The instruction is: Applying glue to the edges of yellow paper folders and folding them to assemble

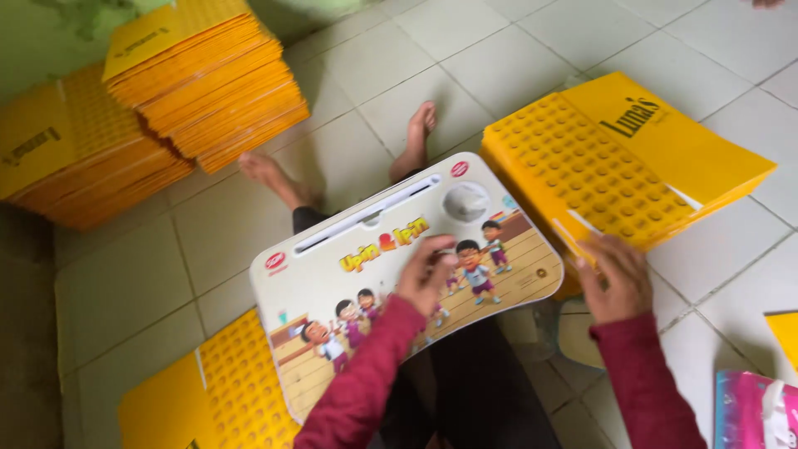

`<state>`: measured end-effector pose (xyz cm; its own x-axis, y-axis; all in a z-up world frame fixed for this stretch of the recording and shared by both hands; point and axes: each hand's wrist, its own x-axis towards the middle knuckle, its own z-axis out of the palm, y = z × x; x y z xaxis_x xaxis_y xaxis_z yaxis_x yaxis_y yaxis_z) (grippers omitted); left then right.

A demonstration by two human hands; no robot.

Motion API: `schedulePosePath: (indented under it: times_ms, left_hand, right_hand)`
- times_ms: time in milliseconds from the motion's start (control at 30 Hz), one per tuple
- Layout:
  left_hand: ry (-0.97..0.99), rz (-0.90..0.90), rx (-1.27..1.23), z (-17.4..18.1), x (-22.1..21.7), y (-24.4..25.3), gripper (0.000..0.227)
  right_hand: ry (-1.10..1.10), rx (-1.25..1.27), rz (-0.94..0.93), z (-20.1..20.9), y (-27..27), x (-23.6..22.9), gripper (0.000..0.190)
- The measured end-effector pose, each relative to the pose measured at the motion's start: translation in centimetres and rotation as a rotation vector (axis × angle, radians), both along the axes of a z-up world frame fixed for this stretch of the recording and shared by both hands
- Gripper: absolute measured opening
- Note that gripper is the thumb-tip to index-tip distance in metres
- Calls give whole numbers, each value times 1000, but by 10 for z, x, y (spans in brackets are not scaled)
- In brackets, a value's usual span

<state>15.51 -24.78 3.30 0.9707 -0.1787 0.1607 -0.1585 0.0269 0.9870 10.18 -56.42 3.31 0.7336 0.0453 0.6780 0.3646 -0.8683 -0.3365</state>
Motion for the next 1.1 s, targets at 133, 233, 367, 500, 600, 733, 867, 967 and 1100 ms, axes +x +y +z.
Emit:
schedulePosePath:
  times_ms: [133,233,367,500,600,733,867,967,1100]
  left_hand:
    - [198,-184,-302,-66,51,-143,44]
    - [441,-117,-179,-52,80,-186,56]
    - [648,25,-272,-32,112,-198,95]
    - [724,64,-47,15,123,-190,94]
    - [704,109,-334,-6,148,-192,74]
    - [486,95,-392,54,107,-142,61]
    - [322,310,-591,84,-12,-66,72]
    - [64,573,-272,60,-114,-38,47]
    - [40,258,-32,-29,-203,-60,26]
  right_hand:
    - [299,-111,-222,-50,-78,44,71]
    - [224,-224,-302,-61,-75,31,69]
    - [27,-250,-376,-60,-67,1,47]
    - [-74,21,-284,-9,-46,-32,25]
    - [-135,78,-218,14,-42,-51,26]
    - [-162,115,-39,34,-38,-61,31]
    - [-166,47,22,51,-33,-33,28]
    - [-166,-50,136,49,-24,21,26]
    - [-116,-73,415,45,25,124,30]
